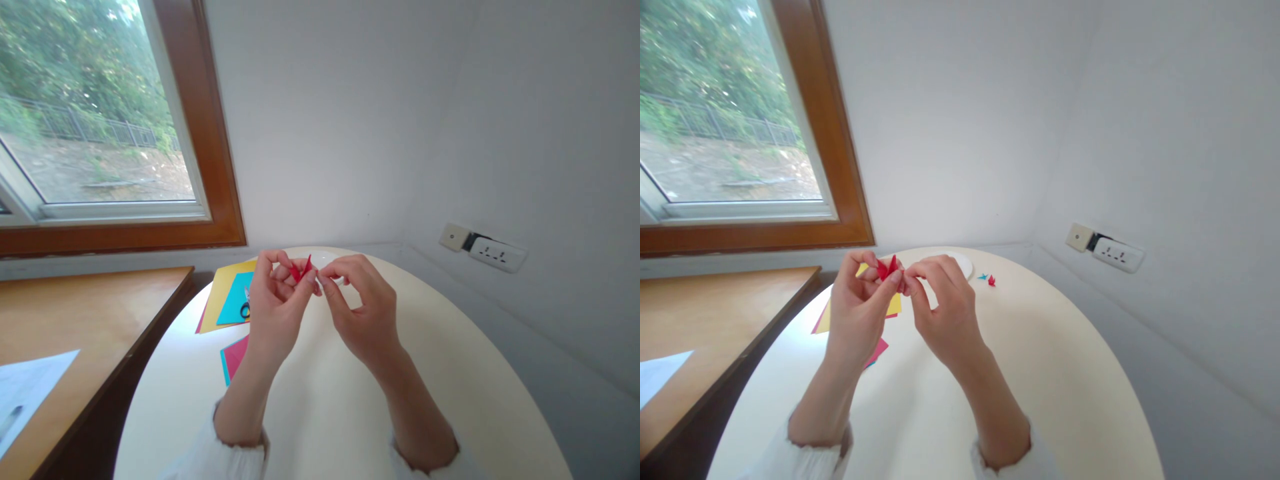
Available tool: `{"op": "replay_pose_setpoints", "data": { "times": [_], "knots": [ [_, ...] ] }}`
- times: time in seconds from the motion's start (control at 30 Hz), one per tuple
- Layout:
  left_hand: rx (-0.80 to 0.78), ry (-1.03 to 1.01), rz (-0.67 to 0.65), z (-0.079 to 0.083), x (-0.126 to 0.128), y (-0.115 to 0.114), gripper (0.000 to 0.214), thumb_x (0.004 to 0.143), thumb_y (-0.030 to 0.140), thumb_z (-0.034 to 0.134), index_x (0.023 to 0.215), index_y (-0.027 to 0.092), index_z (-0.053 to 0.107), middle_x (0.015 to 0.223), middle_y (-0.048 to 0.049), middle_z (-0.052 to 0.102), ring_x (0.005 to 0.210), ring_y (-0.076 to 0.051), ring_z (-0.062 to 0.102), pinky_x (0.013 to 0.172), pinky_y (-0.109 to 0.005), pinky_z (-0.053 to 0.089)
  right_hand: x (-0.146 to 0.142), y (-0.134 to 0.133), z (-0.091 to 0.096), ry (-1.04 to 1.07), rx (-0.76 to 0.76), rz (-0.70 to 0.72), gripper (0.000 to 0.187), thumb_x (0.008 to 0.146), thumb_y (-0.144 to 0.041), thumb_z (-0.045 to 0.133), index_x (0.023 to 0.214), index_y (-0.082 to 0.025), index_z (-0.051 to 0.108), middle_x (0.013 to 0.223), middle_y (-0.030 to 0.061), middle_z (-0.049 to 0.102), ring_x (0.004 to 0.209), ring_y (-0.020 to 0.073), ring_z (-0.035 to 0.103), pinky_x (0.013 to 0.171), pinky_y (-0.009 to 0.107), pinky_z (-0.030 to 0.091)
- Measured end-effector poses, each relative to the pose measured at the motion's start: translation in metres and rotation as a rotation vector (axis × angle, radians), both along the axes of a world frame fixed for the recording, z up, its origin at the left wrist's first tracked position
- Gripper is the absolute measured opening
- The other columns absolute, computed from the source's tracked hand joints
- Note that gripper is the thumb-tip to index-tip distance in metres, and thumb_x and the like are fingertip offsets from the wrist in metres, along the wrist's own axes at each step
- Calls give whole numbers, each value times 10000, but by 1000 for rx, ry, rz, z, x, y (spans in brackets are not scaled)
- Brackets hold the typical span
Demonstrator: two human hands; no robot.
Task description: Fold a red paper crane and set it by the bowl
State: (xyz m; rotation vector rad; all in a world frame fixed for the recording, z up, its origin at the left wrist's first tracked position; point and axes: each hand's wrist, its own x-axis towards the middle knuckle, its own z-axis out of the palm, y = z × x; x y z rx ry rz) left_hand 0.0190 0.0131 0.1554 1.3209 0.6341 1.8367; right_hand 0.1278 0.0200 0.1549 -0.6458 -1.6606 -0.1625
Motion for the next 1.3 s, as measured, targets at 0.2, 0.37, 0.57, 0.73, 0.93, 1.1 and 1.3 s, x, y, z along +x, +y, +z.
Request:
{"op": "replay_pose_setpoints", "data": {
  "times": [0.2,0.37,0.57,0.73,0.93,1.1,1.3],
  "knots": [
    [8,-42,11,-1,1,1,314,698,183,713,754,211,405,666,69,601,584,-46,596,608,-176,512,-3,-2,-1,27,-29,-11,118,804,-103,542,742,-202,556,716,19,621,668,138,554,586,282,450],
    [10,-64,37,-1,2,1,330,677,172,724,729,215,401,595,91,521,625,-63,615,620,-181,522,-5,-4,0,72,-99,-5,122,790,-109,543,724,-211,549,700,1,621,637,129,536,572,272,447],
    [16,-52,67,0,2,-1,339,673,206,740,729,217,406,577,98,466,680,-83,637,675,-206,537,-6,-6,2,123,-177,26,95,782,-129,562,725,-204,565,682,-7,617,610,121,533,543,259,434],
    [36,-39,78,0,1,-1,346,672,211,750,721,211,407,606,85,500,709,-86,645,697,-211,543,-6,-5,1,154,-182,62,88,784,-120,565,734,-192,573,683,-10,611,611,112,522,553,250,430],
    [57,-44,71,1,3,-1,344,679,184,742,707,208,400,646,69,565,702,-68,633,682,-183,534,-7,-7,2,137,-161,46,109,791,-105,548,725,-192,551,683,-9,604,621,115,529,554,248,427],
    [81,-47,70,0,3,0,323,693,144,719,708,207,403,670,58,601,708,-61,630,674,-168,529,-7,-7,2,112,-137,33,117,808,-100,532,731,-187,543,690,-3,604,643,116,540,568,242,430],
    [98,-30,102,-1,1,0,320,685,104,710,707,201,405,689,50,630,686,-55,638,642,-147,523,-6,-7,1,104,-126,28,109,819,-114,540,736,-183,548,690,-4,599,643,110,534,565,232,427]
  ]
}}
